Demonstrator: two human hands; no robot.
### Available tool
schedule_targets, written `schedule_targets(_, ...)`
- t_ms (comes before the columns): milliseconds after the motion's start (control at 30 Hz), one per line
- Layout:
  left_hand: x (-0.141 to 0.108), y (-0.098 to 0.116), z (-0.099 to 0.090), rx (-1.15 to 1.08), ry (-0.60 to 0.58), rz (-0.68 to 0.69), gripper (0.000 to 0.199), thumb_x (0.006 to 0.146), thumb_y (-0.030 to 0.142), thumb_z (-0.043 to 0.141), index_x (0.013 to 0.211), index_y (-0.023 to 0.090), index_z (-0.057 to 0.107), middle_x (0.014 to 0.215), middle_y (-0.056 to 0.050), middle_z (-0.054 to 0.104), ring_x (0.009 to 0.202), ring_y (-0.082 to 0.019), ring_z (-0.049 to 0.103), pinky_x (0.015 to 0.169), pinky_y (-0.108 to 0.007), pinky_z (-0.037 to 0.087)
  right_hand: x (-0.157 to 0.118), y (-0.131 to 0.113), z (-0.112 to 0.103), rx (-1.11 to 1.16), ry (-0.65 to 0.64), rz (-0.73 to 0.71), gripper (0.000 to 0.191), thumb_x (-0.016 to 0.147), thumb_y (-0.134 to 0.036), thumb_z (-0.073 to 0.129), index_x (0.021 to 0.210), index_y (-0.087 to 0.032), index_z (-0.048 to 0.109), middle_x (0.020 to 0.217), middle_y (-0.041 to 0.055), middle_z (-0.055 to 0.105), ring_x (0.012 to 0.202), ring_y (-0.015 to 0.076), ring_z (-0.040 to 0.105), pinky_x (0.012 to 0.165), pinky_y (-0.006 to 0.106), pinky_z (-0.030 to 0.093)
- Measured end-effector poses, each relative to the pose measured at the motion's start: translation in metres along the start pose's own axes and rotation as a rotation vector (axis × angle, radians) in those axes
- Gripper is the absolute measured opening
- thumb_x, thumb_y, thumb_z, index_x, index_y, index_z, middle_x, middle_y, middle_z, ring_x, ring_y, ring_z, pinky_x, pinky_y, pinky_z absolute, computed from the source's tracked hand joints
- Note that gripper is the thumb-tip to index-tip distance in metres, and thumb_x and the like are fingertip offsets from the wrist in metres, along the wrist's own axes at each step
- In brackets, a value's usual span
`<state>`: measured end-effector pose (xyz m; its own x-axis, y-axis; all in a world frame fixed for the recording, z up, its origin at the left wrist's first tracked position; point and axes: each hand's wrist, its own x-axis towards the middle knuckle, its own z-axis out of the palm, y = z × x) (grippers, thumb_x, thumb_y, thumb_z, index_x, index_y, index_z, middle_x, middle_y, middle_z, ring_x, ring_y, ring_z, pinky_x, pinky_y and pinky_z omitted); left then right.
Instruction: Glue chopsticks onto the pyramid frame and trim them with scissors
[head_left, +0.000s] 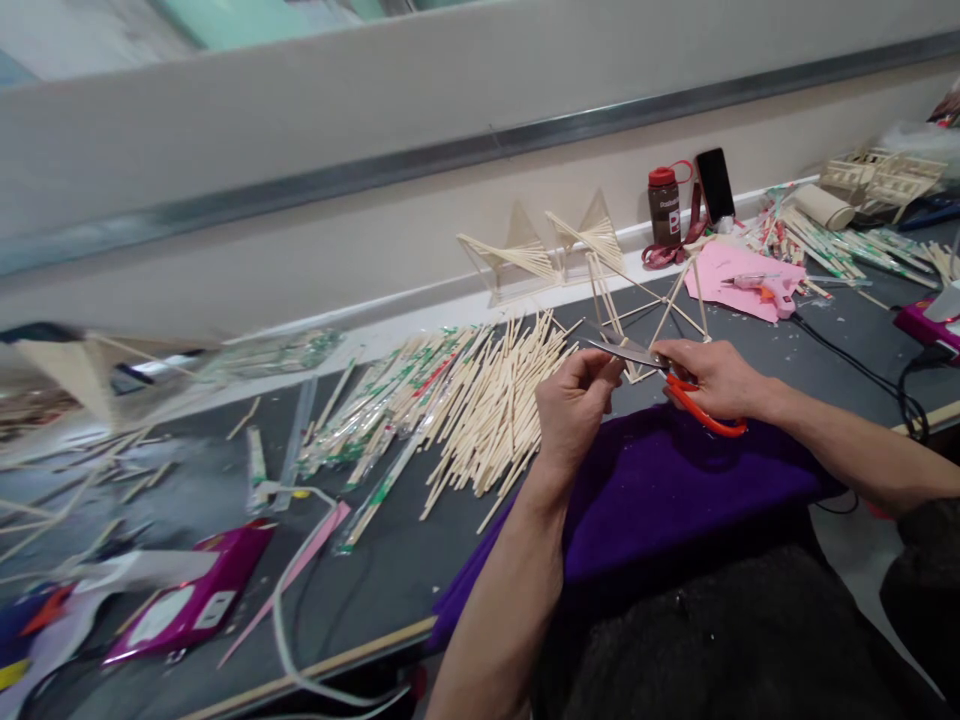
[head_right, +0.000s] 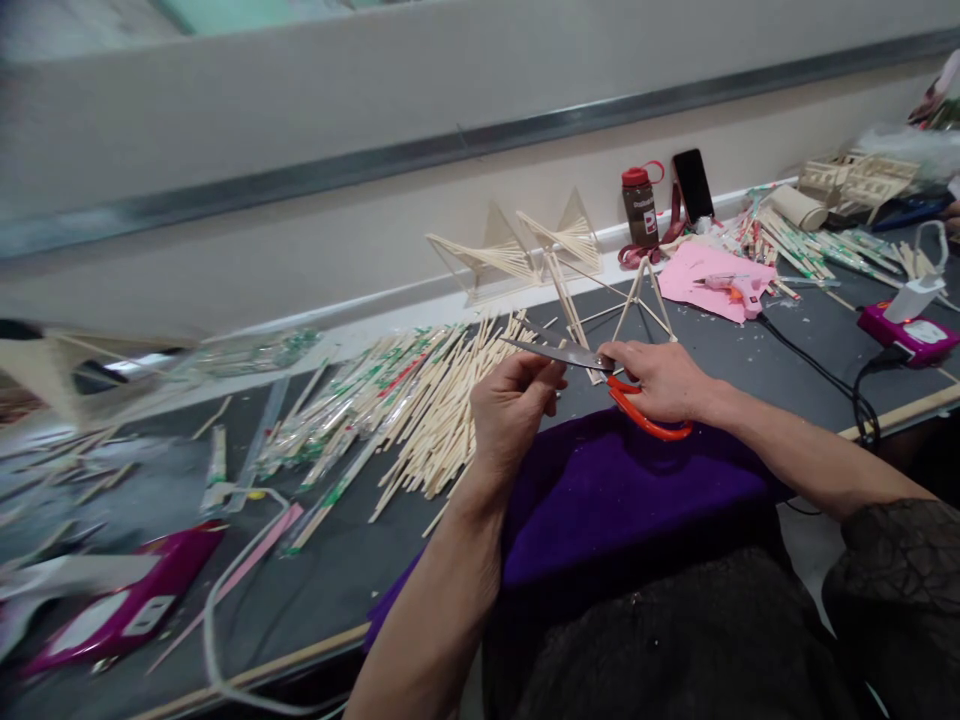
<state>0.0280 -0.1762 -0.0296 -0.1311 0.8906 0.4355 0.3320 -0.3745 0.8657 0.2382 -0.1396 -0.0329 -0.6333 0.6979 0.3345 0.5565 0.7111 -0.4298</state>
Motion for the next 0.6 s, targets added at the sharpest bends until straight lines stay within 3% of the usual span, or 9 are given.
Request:
schedule_targets(200,0.0002,0.0023,-0.0022,0.002,-0.021,-0.003,0.025,0.083,0.043,0.069,0.075,0.02,0.071,0.057,0.003,0.065,0.036,-0.005,0.045,0.038,-0.019,0.036,0.0015,0.0022,0.0003,0.019,0.003,0.0,0.055,0.082,-0.044,0.066,0.132,-0.022,0.054,0.106,0.0059,0.069,0.082,0.0189,0.061,0.073,0.03,0.044)
schedule_targets(600,-0.0019,0.0045,-0.0077,0.029,-0.101,0.065,0.036,0.09,0.044,0.065,0.063,0.019,0.066,0.051,0.003,0.059,0.038,-0.006,0.043,0.041,-0.021,0.035,0.0011,0.0039,-0.0006,0.069,-0.015,-0.053,0.062,0.083,-0.045,0.069,0.136,-0.018,0.052,0.11,0.0093,0.068,0.086,0.0204,0.062,0.077,0.035,0.048)
